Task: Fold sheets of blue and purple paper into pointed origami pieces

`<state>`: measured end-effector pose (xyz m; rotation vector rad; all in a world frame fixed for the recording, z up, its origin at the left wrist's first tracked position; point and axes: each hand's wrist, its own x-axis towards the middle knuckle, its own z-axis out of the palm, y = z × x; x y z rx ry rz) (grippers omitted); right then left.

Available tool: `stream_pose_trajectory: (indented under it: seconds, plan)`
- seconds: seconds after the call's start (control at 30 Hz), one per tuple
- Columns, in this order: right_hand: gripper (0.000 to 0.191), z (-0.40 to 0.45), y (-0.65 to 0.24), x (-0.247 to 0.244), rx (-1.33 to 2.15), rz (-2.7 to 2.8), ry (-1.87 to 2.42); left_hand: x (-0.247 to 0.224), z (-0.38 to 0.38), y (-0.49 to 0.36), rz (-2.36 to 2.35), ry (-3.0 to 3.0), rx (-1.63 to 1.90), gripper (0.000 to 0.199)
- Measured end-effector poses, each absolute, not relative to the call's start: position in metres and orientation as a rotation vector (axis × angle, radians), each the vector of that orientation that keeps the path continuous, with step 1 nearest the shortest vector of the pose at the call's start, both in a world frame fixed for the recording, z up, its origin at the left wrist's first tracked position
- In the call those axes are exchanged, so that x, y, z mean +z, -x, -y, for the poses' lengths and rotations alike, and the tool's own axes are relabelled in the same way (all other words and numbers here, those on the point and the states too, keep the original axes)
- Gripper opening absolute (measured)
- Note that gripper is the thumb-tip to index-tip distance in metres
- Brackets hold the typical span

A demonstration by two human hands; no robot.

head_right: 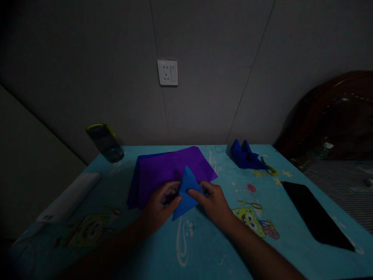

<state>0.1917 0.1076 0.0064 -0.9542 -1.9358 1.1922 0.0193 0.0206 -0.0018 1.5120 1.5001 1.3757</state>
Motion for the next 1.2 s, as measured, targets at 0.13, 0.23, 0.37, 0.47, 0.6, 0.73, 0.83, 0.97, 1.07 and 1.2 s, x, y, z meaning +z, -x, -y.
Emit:
stream_pose_trajectory:
  seconds: [0.13,0.23,0.37,0.47,0.6,0.73,0.83,0.97,1.07,1.2]
  plan:
    - [0.037,-0.104,-0.190,0.006,1.097,2.060,0.917,-0.005,-0.022,-0.018,-1.602,-1.448,1.462,0.023]
    - [0.033,-0.102,-0.191,0.005,1.095,2.088,0.873,-0.007,-0.022,-0.018,-1.613,-1.367,1.464,0.018]
    - [0.030,-0.102,-0.192,0.006,1.125,2.113,0.829,-0.005,-0.022,-0.019,-1.591,-1.323,1.442,0.014]
    - [0.027,-0.102,-0.191,0.007,1.087,2.125,0.825,-0.003,-0.023,-0.018,-1.565,-1.360,1.411,0.013]
    - [0.025,-0.101,-0.191,0.009,1.006,2.160,0.807,-0.003,-0.024,-0.017,-1.539,-1.344,1.345,0.018]
    - [0.024,-0.101,-0.191,0.011,0.994,2.160,0.769,-0.002,-0.025,-0.017,-1.525,-1.289,1.299,0.022]
    - [0.022,-0.102,-0.191,0.014,1.013,2.132,0.737,-0.002,-0.023,-0.017,-1.529,-1.299,1.268,0.022]
    - [0.023,-0.102,-0.192,0.016,1.057,2.129,0.677,-0.002,-0.019,-0.018,-1.478,-1.283,1.266,0.020]
    - [0.032,-0.103,-0.194,0.019,1.119,2.077,0.633,-0.001,-0.020,-0.018,-1.371,-1.214,1.328,0.021]
    - [0.043,-0.103,-0.197,0.023,1.259,2.023,0.537,0.002,-0.024,-0.016,-1.231,-1.069,1.363,0.028]
